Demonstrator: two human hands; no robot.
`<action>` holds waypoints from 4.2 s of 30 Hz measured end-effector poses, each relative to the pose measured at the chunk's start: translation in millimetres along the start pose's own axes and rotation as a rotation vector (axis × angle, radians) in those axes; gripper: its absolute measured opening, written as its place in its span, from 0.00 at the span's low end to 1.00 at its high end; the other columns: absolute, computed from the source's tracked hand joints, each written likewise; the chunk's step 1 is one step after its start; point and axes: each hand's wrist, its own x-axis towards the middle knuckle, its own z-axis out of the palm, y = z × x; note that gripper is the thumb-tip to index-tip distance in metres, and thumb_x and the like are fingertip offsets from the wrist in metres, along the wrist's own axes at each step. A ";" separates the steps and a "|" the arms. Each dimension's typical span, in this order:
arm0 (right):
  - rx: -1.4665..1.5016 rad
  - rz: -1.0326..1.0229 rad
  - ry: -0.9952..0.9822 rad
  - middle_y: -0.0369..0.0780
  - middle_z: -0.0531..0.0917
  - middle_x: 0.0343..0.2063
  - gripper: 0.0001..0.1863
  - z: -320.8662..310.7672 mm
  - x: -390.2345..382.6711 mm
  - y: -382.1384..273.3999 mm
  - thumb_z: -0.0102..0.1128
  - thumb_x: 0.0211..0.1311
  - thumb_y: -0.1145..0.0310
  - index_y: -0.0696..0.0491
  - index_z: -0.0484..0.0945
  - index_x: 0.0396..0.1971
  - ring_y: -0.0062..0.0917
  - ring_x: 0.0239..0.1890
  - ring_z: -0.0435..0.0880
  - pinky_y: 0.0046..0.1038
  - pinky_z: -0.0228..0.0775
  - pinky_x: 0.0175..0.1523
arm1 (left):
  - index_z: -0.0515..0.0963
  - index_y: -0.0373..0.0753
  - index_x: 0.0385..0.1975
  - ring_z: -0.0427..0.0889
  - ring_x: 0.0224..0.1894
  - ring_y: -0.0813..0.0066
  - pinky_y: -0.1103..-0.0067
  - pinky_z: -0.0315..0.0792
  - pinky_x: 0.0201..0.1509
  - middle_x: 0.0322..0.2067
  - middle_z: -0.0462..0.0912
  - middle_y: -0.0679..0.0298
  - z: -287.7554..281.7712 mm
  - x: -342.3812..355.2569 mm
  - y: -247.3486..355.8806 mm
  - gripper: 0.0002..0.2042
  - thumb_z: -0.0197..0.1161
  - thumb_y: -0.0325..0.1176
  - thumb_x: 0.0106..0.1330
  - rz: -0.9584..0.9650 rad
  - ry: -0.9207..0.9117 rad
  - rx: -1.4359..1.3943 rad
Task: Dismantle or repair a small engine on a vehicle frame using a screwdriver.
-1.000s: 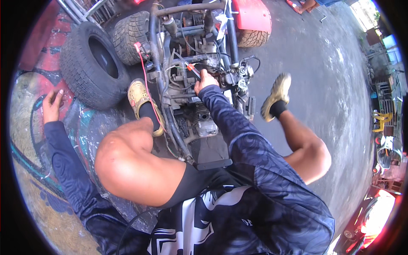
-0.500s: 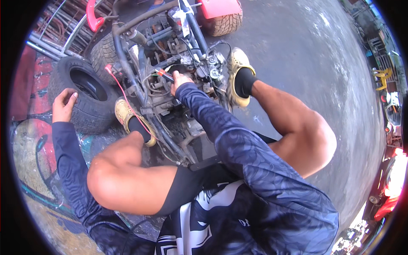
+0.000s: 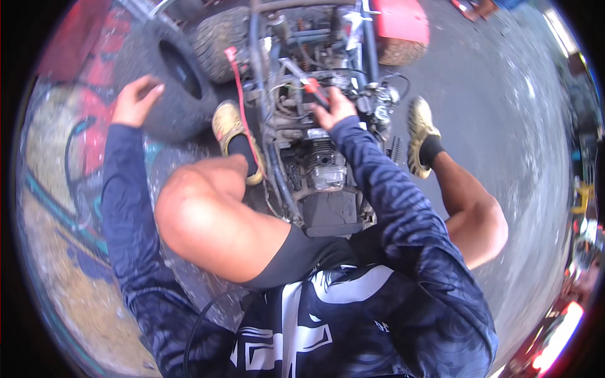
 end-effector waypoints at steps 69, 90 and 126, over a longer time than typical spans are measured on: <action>0.274 0.979 -0.381 0.37 0.73 0.16 0.18 -204.3 -115.5 121.5 0.55 0.58 0.60 0.56 0.70 0.42 0.21 0.11 0.68 0.22 0.61 0.16 | 0.70 0.30 0.45 0.75 0.44 0.69 0.75 0.68 0.51 0.41 0.74 0.56 147.9 32.0 85.7 0.18 0.57 0.28 0.54 0.092 -0.575 -0.419; 1.269 1.536 0.066 0.53 0.78 0.34 0.17 23.9 -51.9 123.8 0.40 0.66 0.67 0.62 0.60 0.49 0.42 0.31 0.79 0.41 0.76 0.34 | 0.74 0.38 0.44 0.78 0.39 0.58 0.68 0.71 0.45 0.36 0.78 0.55 169.8 50.1 85.7 0.18 0.61 0.37 0.55 0.232 -0.889 0.343; -0.165 0.431 -0.004 0.55 0.73 0.37 0.30 50.8 -102.1 132.0 0.51 0.55 0.70 0.52 0.59 0.61 0.48 0.42 0.73 0.38 0.66 0.52 | 0.79 0.37 0.30 0.76 0.38 0.62 0.72 0.69 0.44 0.28 0.78 0.60 242.7 37.6 -8.1 0.11 0.62 0.39 0.56 0.173 -0.786 -0.427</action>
